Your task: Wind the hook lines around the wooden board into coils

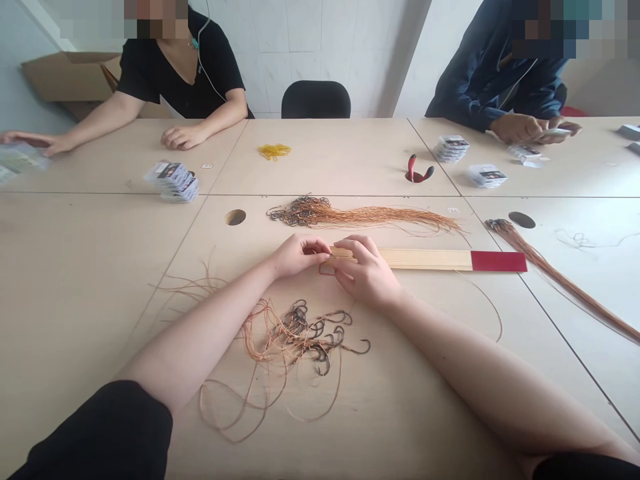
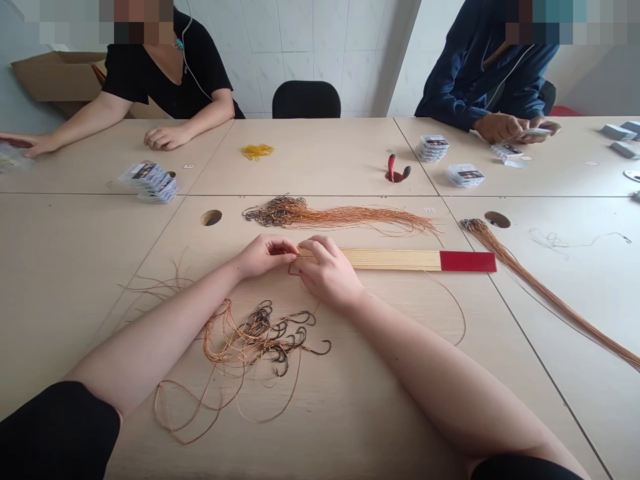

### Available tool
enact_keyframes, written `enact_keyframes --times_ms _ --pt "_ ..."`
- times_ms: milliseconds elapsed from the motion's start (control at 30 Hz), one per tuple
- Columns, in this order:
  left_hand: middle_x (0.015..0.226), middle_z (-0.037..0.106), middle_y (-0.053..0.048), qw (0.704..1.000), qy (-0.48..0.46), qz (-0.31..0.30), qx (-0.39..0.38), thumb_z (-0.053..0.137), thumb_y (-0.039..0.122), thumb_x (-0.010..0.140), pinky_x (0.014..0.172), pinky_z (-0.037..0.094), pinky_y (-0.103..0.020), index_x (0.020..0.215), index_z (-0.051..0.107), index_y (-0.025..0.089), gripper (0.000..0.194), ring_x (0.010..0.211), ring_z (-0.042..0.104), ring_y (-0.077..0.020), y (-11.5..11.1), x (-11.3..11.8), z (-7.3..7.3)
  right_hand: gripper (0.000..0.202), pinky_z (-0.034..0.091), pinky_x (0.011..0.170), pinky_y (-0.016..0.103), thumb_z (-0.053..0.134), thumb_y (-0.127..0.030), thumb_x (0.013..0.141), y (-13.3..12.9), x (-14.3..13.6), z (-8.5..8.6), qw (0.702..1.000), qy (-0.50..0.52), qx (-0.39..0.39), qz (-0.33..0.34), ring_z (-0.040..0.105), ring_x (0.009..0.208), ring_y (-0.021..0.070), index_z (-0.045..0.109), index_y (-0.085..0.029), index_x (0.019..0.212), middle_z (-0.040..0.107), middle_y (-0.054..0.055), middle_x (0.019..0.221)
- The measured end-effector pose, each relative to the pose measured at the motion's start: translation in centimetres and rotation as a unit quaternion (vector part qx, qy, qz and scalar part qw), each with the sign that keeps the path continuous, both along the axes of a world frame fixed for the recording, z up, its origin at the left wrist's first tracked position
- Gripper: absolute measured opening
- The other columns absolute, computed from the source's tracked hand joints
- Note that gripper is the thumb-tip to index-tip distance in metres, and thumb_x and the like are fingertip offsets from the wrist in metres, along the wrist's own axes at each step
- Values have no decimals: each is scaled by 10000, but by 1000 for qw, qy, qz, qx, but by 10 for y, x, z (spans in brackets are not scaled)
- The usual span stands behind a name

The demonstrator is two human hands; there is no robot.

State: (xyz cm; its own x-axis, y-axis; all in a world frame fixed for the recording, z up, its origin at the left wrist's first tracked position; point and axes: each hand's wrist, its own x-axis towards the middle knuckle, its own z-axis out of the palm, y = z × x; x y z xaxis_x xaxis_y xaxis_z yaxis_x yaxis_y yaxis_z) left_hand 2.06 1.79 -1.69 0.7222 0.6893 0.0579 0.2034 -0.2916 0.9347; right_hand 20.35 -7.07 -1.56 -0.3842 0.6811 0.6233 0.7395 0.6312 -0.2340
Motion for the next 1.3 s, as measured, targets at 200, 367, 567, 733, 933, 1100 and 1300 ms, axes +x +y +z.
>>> enact_keyframes --times_ms 200,367,567,733,933,1100,1300 --pt "824 652 -47 1000 1 15 6 605 336 765 710 484 -274 850 630 135 220 761 601 -132 0 1 0 188 478 765 322 514 -164 831 3 6 -5 1000 19 -17 -3 497 851 179 644 -233 947 597 50 857" --pt "796 645 -42 1000 1 15 -6 641 361 734 687 475 -267 838 628 133 251 731 592 -123 -1 2 1 168 472 769 326 520 -164 821 4 5 -5 999 27 -29 -10 496 860 184 652 -231 901 601 48 829" --pt "713 596 -8 1000 -10 24 -11 676 390 700 643 447 -252 844 617 134 300 656 550 -98 -1 3 1 144 476 756 335 531 -183 814 4 6 -4 998 48 -25 -9 494 862 195 656 -221 874 608 51 831" --pt "658 553 3 999 4 29 24 648 366 732 567 401 -227 908 651 134 292 603 493 -88 -1 3 0 145 475 766 331 532 -177 816 6 7 -5 998 56 -20 -6 496 869 191 656 -211 881 613 53 841" --pt "766 625 -35 999 4 25 26 642 347 736 596 425 -239 929 669 140 284 652 533 -105 0 3 -1 180 474 764 318 493 -180 848 7 9 -5 998 60 -35 -6 512 858 181 653 -200 927 615 55 800" --pt "740 632 -36 999 2 21 24 656 340 719 590 438 -241 893 676 133 271 634 543 -105 0 3 -3 221 472 738 296 460 -195 877 9 17 -3 998 9 -54 43 524 839 167 655 -225 978 634 53 830" --pt "767 661 -58 999 15 24 40 665 334 705 609 449 -255 868 693 135 258 666 567 -127 0 2 -4 239 431 668 268 437 -272 902 7 24 4 992 -76 -60 82 518 757 150 662 -217 842 612 34 725"
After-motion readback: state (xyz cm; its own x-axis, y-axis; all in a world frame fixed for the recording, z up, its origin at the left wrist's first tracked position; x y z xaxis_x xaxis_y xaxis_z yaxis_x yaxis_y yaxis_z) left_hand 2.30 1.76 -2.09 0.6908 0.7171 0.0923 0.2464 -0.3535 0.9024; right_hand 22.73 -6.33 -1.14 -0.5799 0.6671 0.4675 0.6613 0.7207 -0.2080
